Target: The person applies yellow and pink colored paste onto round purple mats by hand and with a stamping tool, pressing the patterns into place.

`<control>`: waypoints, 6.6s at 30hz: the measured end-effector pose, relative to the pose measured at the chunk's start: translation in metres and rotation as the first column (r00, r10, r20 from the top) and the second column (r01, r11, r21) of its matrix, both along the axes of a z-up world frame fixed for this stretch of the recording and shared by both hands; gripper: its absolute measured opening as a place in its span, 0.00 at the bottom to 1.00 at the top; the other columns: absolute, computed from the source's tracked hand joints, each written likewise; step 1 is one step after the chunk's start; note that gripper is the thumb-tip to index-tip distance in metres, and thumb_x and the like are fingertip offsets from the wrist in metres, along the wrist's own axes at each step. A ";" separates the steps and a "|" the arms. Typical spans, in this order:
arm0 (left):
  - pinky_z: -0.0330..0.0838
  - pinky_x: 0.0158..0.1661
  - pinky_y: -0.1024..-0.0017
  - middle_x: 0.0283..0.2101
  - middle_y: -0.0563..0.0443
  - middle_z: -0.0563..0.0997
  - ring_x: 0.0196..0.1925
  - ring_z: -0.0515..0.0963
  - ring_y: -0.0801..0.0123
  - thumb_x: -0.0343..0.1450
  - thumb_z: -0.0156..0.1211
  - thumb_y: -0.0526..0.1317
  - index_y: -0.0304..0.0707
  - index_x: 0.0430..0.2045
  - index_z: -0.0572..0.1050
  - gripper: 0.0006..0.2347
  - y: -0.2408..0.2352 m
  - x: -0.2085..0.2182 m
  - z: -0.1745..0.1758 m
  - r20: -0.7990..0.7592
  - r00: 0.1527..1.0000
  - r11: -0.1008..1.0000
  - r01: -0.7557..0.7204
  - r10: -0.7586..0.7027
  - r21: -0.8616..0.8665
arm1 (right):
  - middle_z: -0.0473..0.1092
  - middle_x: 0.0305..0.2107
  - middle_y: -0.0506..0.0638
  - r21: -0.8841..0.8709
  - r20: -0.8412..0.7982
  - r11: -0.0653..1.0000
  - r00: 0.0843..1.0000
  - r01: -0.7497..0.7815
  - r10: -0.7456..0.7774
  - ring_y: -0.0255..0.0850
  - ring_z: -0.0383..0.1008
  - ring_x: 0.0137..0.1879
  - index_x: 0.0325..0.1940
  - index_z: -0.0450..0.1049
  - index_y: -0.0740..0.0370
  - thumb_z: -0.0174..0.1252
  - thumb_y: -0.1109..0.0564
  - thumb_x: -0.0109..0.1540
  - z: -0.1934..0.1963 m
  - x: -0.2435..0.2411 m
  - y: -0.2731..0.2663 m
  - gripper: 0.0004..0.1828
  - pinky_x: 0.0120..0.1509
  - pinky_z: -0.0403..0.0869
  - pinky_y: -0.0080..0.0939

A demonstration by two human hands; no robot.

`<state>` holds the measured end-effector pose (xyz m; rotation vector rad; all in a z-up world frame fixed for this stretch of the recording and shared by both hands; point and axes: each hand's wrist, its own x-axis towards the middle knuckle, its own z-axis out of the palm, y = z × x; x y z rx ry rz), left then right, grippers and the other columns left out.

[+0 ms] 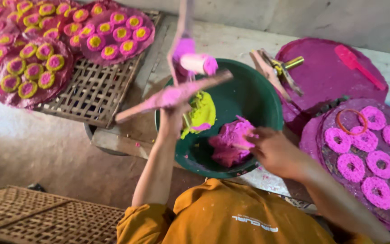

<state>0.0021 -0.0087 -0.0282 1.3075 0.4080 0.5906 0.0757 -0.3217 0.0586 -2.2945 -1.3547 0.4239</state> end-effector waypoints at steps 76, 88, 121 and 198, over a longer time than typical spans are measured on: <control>0.72 0.30 0.52 0.29 0.48 0.79 0.30 0.81 0.48 0.69 0.63 0.42 0.42 0.27 0.74 0.06 -0.398 0.106 -0.027 -0.457 0.886 0.530 0.350 0.080 0.772 | 0.64 0.47 0.59 0.431 -0.873 0.494 0.487 0.755 0.018 0.49 0.65 0.56 0.55 0.62 0.65 0.69 0.47 0.56 -0.099 0.008 -0.461 0.33 0.65 0.64 0.49; 0.74 0.33 0.53 0.34 0.44 0.80 0.32 0.81 0.47 0.73 0.61 0.42 0.38 0.33 0.76 0.07 -0.389 0.110 -0.012 -0.445 0.895 0.564 0.345 0.045 0.751 | 0.69 0.47 0.56 0.257 -0.859 0.669 0.482 0.697 -0.173 0.45 0.68 0.53 0.57 0.65 0.67 0.64 0.33 0.56 -0.095 0.024 -0.449 0.41 0.57 0.66 0.43; 0.69 0.55 0.64 0.36 0.59 0.68 0.44 0.70 0.70 0.74 0.49 0.52 0.47 0.37 0.65 0.11 -0.394 0.205 -0.041 0.841 0.541 0.229 0.819 -0.007 -0.525 | 0.72 0.19 0.53 -0.537 -0.530 0.811 0.653 0.235 -0.540 0.44 0.73 0.28 0.26 0.76 0.64 0.31 0.21 0.63 -0.011 0.160 -0.332 0.47 0.40 0.74 0.45; 0.68 0.62 0.55 0.60 0.39 0.69 0.61 0.72 0.44 0.71 0.63 0.32 0.33 0.54 0.72 0.16 -0.360 0.033 -0.044 -0.064 0.998 0.626 0.055 -0.009 0.778 | 0.74 0.33 0.47 0.245 -0.692 0.874 0.707 0.420 -0.145 0.34 0.72 0.31 0.58 0.71 0.62 0.63 0.50 0.59 -0.106 0.305 -0.125 0.25 0.33 0.72 0.38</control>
